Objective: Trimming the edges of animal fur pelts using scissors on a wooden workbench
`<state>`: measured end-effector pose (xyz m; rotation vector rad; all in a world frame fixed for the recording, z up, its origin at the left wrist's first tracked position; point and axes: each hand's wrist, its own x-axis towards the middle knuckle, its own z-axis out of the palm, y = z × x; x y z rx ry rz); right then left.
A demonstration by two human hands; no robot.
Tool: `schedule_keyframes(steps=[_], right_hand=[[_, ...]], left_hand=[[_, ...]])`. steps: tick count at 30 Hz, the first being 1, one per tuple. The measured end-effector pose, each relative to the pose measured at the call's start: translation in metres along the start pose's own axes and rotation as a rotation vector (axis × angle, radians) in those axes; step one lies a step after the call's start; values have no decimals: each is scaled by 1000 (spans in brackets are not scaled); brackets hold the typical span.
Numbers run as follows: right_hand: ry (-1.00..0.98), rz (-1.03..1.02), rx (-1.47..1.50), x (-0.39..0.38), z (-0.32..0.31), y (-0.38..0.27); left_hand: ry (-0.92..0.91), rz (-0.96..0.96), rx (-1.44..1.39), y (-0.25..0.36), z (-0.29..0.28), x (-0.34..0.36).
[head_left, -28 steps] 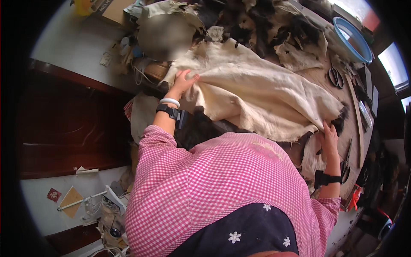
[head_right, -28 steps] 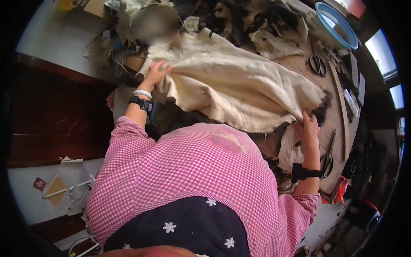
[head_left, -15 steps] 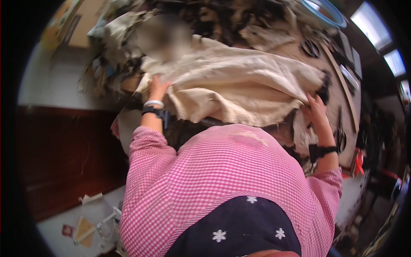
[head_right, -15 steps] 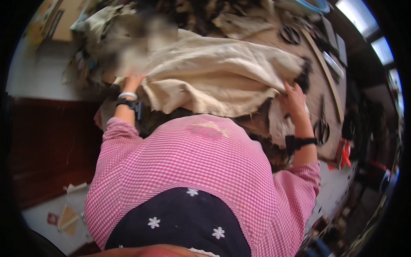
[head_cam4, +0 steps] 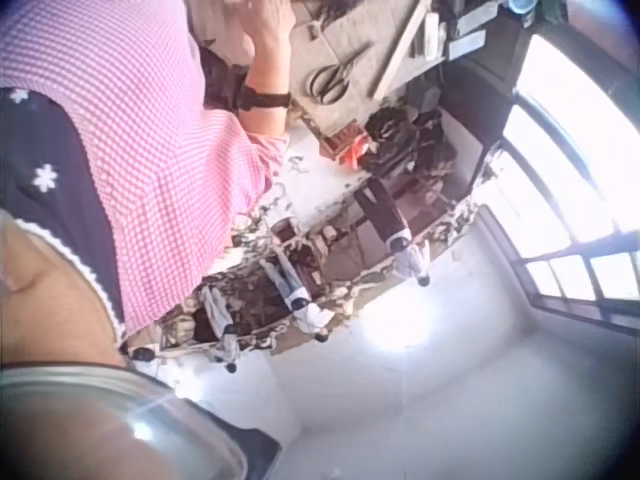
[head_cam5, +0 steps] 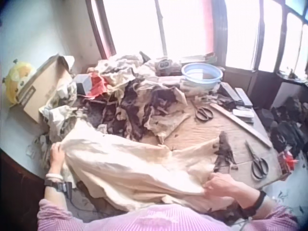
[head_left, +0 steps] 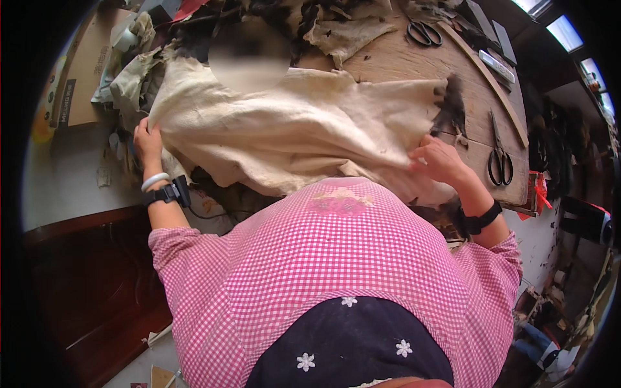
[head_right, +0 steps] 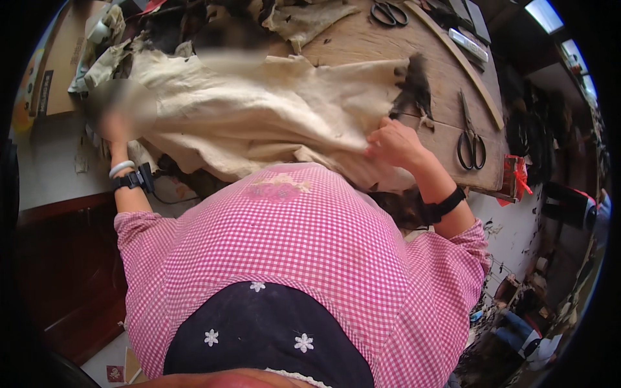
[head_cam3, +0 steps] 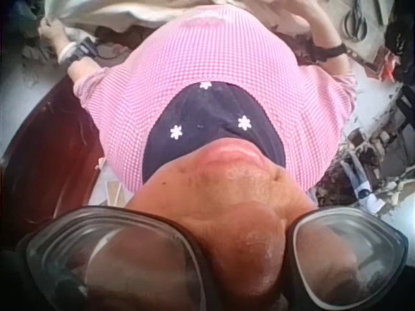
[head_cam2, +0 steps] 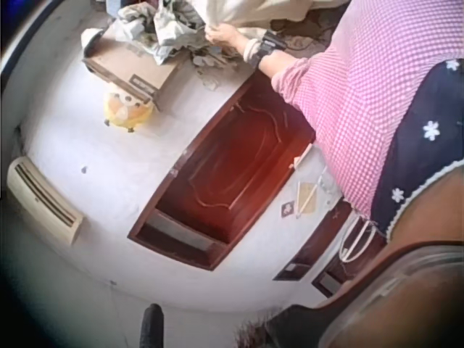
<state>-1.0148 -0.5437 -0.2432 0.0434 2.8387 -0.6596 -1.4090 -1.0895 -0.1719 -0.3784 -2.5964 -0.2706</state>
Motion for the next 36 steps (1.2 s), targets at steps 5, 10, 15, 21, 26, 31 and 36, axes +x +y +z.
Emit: schedule_keyframes(steps=[5, 10, 15, 21, 26, 31, 36], right_hand=[[95, 255, -41, 23, -21, -3], [547, 268, -74, 52, -20, 37], [322, 447, -89, 73, -7, 41], [350, 361, -128, 54, -16, 50], [825, 293, -188, 40, -83, 37], [941, 238, -353, 55, -90, 98], [478, 229, -77, 18, -31, 71]], left_hand=[[-647, -86, -151, -10, 52, -32], [-791, -143, 37, 61, 62, -59], [-681, -150, 1, 34, 63, -53], [-23, -421, -347, -15, 64, -53], [261, -362, -346, 43, 27, -13], [289, -149, -437, 39, 73, 30], [-48, 385, -446, 136, 74, -29]])
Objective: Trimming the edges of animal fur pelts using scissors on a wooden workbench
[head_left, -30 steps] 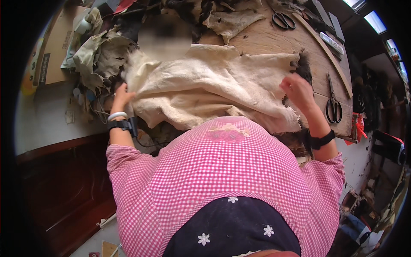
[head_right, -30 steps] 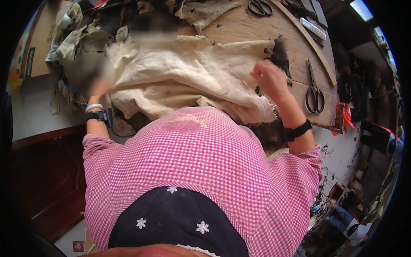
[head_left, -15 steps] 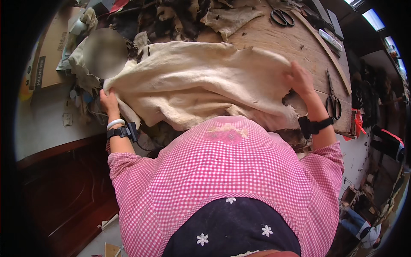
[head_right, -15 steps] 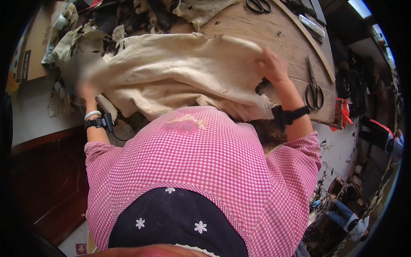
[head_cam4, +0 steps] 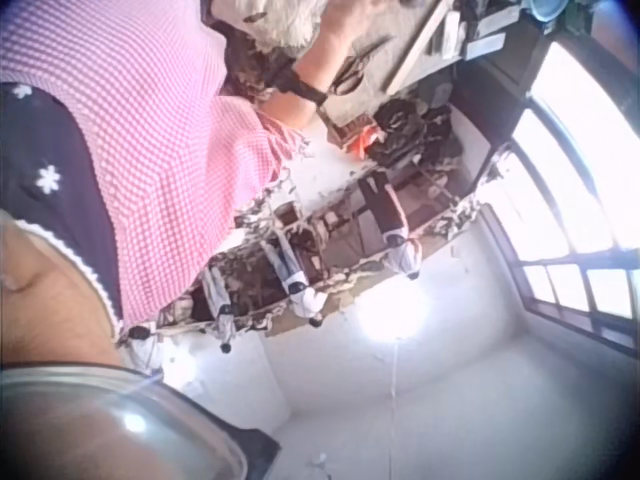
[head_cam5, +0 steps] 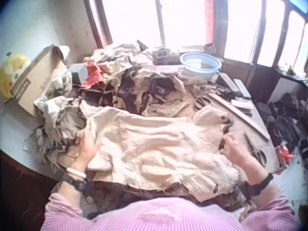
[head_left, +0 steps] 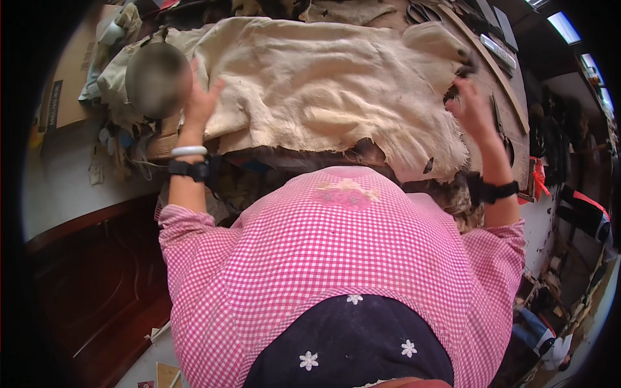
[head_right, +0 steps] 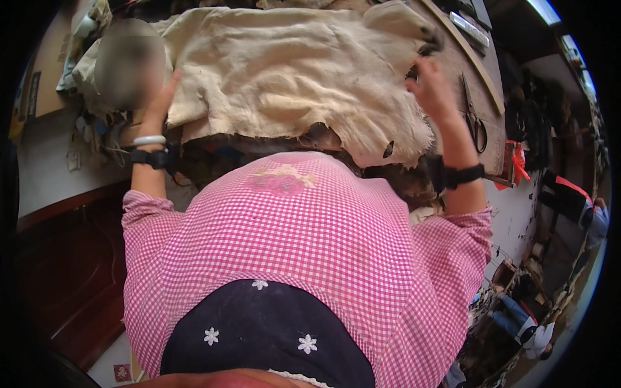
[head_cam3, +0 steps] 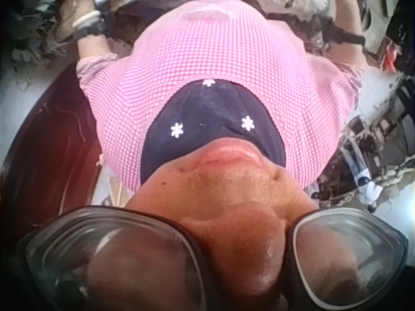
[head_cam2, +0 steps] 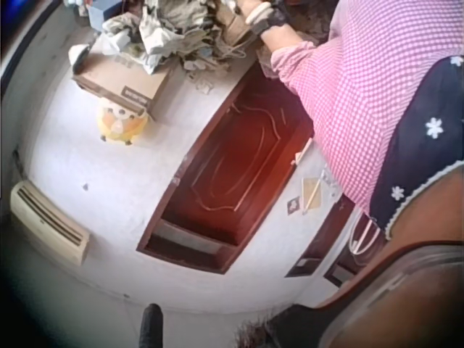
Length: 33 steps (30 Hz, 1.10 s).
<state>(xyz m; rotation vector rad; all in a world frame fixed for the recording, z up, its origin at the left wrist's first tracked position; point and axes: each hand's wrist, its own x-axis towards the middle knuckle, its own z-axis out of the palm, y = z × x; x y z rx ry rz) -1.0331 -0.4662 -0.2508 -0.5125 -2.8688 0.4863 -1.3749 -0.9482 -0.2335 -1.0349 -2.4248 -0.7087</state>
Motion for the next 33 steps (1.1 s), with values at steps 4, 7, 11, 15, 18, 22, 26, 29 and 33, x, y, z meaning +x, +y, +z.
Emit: schedule_keyframes(steps=[4, 7, 11, 15, 18, 22, 26, 29, 33], right_hand=[[-225, -40, -60, -63, 37, -26], [-219, 39, -140, -72, 37, -36], [-137, 26, -13, -68, 30, -31], [-31, -16, 89, -61, 23, 1], [55, -4, -98, -51, 12, -4], [175, -179, -212, -41, 14, -33], [-324, -339, 65, -54, 31, -82], [-214, -352, -2, -56, 38, -89], [-258, -328, -86, -57, 49, -73]], left_hand=[[-542, 70, 32, 41, 32, -66], [-554, 8, 133, 61, 32, -79], [-658, -66, 47, 39, 28, -79], [-675, -53, 95, 35, 13, -86], [-649, -9, 29, 55, 5, -96], [-605, 138, 2, 92, 3, -95], [-550, 134, -33, 91, 2, -98], [-498, 106, -84, 84, 8, -101], [-383, -160, -242, 69, 20, -97]])
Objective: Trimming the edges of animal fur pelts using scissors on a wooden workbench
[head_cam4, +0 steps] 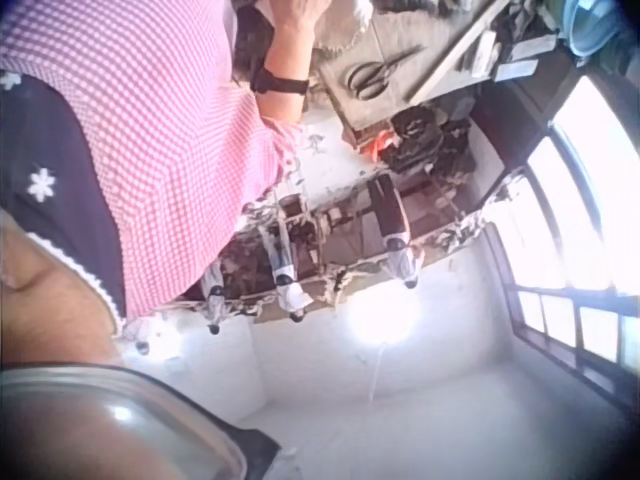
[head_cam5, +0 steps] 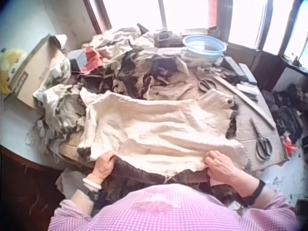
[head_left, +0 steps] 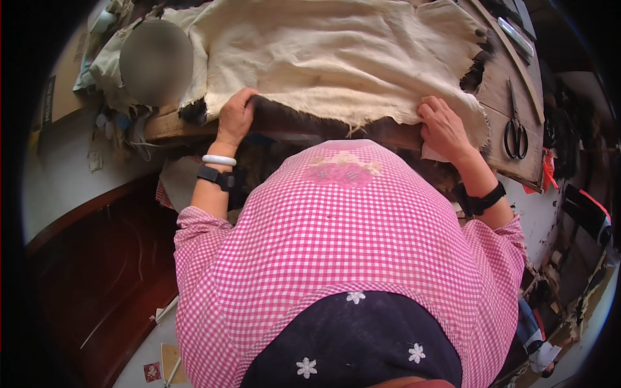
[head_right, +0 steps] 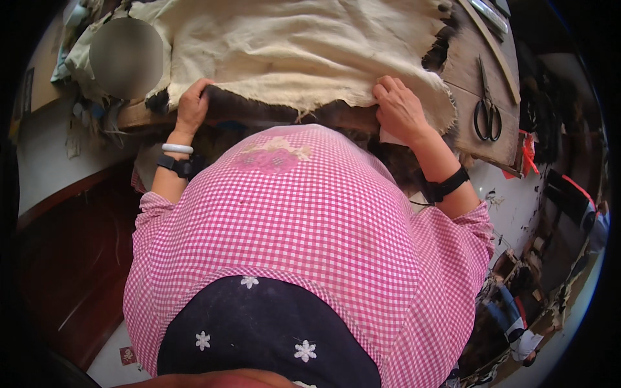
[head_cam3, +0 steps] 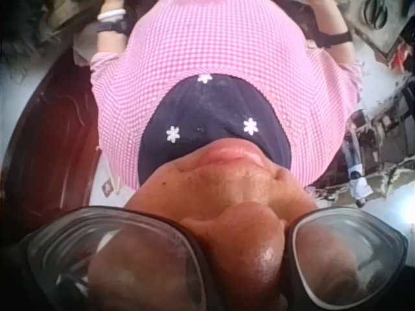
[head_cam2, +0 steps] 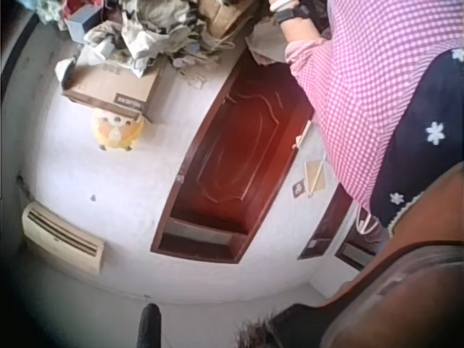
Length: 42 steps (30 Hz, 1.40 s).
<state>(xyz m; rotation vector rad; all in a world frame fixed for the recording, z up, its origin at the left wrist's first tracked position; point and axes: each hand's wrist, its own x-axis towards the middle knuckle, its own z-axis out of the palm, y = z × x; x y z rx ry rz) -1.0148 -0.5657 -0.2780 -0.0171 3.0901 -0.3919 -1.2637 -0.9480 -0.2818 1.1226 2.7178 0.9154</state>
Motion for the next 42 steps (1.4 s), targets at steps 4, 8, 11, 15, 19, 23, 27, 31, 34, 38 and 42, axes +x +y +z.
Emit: schedule_keyframes(steps=[4, 8, 11, 15, 19, 23, 27, 31, 34, 38, 42], right_hand=[[113, 81, 257, -2, 8, 14], [-17, 380, 672, 8, -5, 33], [-146, 556, 878, 13, -8, 42], [-138, 428, 1009, 11, 4, 60], [-175, 373, 1064, 12, 1, 61], [19, 489, 1033, 8, -14, 31], [-39, 363, 1041, 9, 1, 57], [-55, 355, 1060, 9, 10, 64], [-109, 362, 1055, 10, 20, 78], [-120, 340, 1174, 14, 19, 67], [-131, 348, 1187, 16, 10, 57]], left_hand=[[-43, -115, 208, -20, 10, 26], [-167, -116, 323, -19, 20, 57], [-215, -80, 302, -25, 22, 68], [-262, -111, 272, -20, 21, 71], [-187, -140, 282, -15, 22, 66], [-254, -188, 198, -28, 11, 64], [-256, -196, -11, -24, -17, 52], [-379, -265, -50, -38, -51, 28], [-20, -74, 110, -60, -59, 12], [163, -194, 124, -52, -68, 8], [169, -287, 172, -57, -67, 4]])
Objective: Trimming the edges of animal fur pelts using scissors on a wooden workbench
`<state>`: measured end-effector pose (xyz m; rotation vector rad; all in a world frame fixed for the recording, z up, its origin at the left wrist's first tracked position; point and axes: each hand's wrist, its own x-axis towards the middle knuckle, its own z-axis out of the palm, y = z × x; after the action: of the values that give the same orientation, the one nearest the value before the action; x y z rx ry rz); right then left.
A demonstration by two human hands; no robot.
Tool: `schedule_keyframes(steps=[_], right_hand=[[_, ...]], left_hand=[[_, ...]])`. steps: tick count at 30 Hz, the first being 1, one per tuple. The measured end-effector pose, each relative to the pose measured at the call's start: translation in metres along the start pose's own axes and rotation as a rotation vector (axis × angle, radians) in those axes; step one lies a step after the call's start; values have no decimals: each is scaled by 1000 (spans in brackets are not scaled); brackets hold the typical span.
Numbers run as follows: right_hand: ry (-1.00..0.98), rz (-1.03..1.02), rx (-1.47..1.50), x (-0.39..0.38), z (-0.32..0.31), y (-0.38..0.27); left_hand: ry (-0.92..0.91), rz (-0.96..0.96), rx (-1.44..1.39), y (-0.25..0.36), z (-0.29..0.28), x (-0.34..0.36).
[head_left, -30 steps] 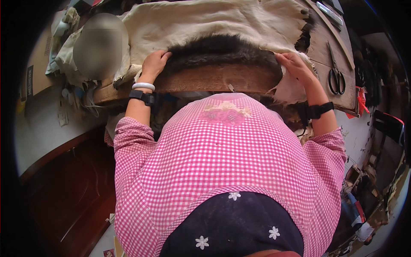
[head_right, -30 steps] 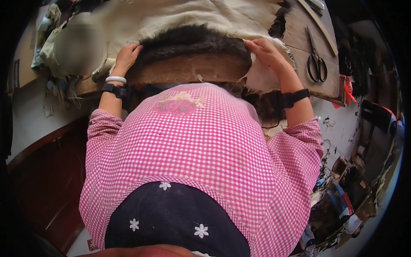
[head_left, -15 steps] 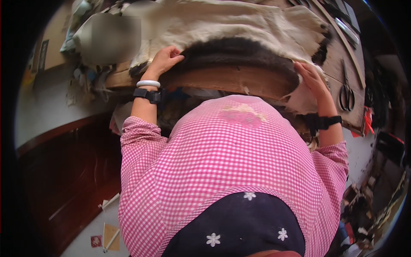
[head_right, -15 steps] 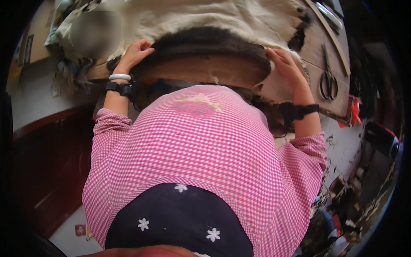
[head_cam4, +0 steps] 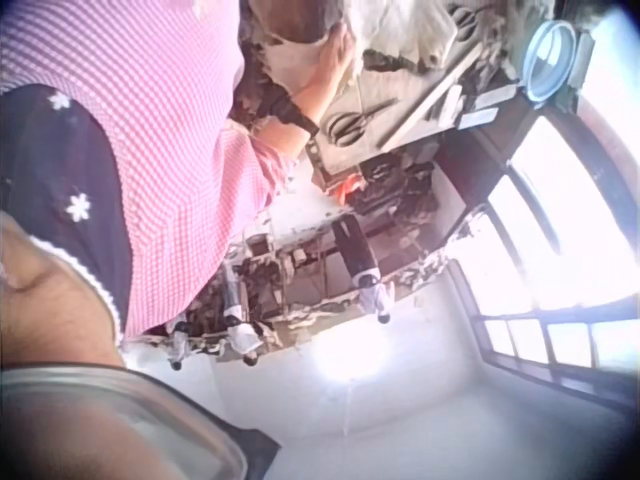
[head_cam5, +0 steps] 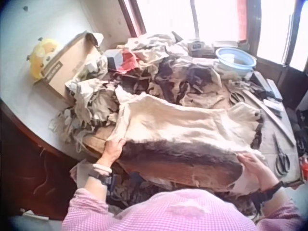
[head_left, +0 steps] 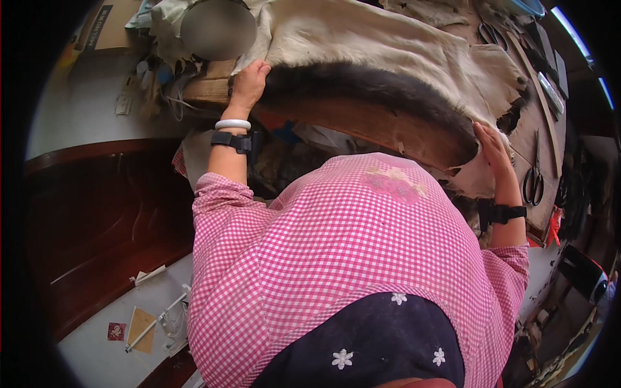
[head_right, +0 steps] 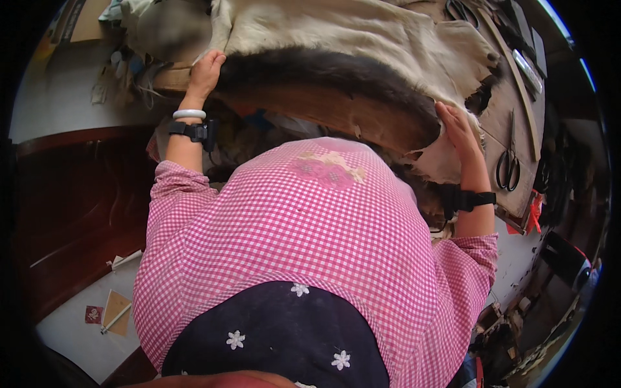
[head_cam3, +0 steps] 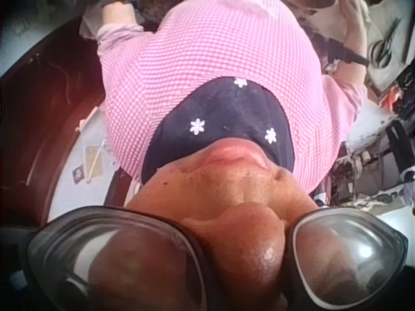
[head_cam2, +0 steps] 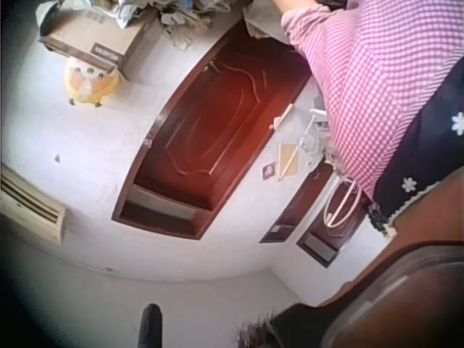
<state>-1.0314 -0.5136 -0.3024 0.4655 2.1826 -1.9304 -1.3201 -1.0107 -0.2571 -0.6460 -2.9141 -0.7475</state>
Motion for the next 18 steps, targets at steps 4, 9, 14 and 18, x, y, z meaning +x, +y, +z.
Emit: schedule_keyframes(steps=[4, 9, 14, 18], right_hand=[[-3, 37, 50, -1, 0, -1], [10, 23, 33, -4, -6, 9], [12, -101, -160, -8, 2, -6], [40, -39, -136, -9, 0, 2]], left_hand=[[37, -18, 28, 10, 0, -6], [33, 129, 124, 11, 10, -12], [-93, 12, 84, -3, 9, -24], [-217, 28, 50, -51, 16, -31]])
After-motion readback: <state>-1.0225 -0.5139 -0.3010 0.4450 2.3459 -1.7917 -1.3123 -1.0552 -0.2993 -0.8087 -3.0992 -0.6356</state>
